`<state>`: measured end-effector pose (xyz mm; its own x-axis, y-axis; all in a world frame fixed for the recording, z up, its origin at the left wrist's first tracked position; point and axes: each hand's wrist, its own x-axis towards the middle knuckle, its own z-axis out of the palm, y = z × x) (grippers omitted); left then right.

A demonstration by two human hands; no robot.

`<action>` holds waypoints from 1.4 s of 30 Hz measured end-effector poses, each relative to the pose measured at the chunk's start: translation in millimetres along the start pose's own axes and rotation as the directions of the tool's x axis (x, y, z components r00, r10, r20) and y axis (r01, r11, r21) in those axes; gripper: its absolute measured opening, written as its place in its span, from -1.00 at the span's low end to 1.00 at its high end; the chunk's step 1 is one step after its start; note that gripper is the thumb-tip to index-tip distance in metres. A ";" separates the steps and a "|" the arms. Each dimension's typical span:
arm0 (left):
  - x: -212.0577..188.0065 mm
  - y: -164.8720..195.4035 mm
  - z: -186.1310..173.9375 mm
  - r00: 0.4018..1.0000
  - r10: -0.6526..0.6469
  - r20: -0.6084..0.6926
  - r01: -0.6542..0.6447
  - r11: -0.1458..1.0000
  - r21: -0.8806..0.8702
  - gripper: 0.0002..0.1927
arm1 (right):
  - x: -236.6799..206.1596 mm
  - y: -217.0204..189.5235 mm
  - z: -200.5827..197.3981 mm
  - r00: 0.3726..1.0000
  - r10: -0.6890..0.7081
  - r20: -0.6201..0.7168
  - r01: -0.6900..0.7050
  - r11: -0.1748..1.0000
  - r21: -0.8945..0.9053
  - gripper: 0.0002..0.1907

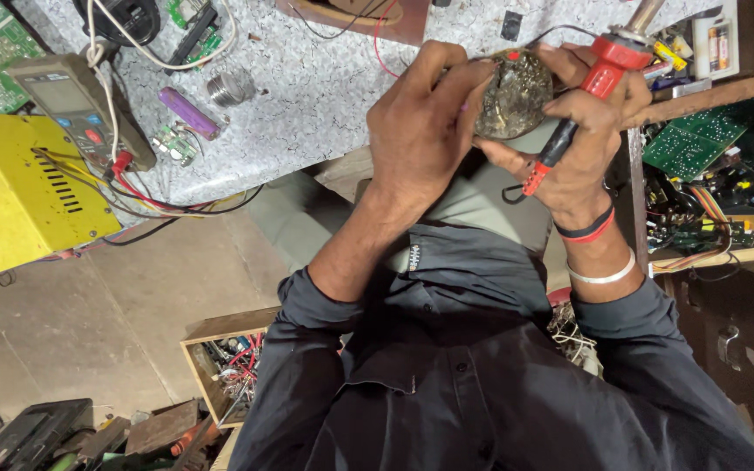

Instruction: The person strips and twists wires, then solders them to a pink cylindrical battery. They repeatedly test the connection by touching the battery to a small wooden box with a light, then re-solder the joint. The clip ends with the person holding the battery and wire.

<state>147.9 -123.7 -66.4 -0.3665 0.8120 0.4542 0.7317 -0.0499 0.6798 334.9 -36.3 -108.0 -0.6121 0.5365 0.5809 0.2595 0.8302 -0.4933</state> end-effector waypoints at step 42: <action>-19.6 -40.6 53.2 0.960 0.044 -0.277 -0.144 0.925 -0.351 0.09 | 35.1 -54.1 34.4 0.894 0.387 -0.224 -0.225 0.822 0.523 -0.52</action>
<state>155.9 -106.7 -133.6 -0.4789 0.6161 0.6254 0.5283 -0.3667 0.7658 273.7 -67.7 -83.2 -0.2797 0.8351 0.4738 -0.0400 0.4829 -0.8748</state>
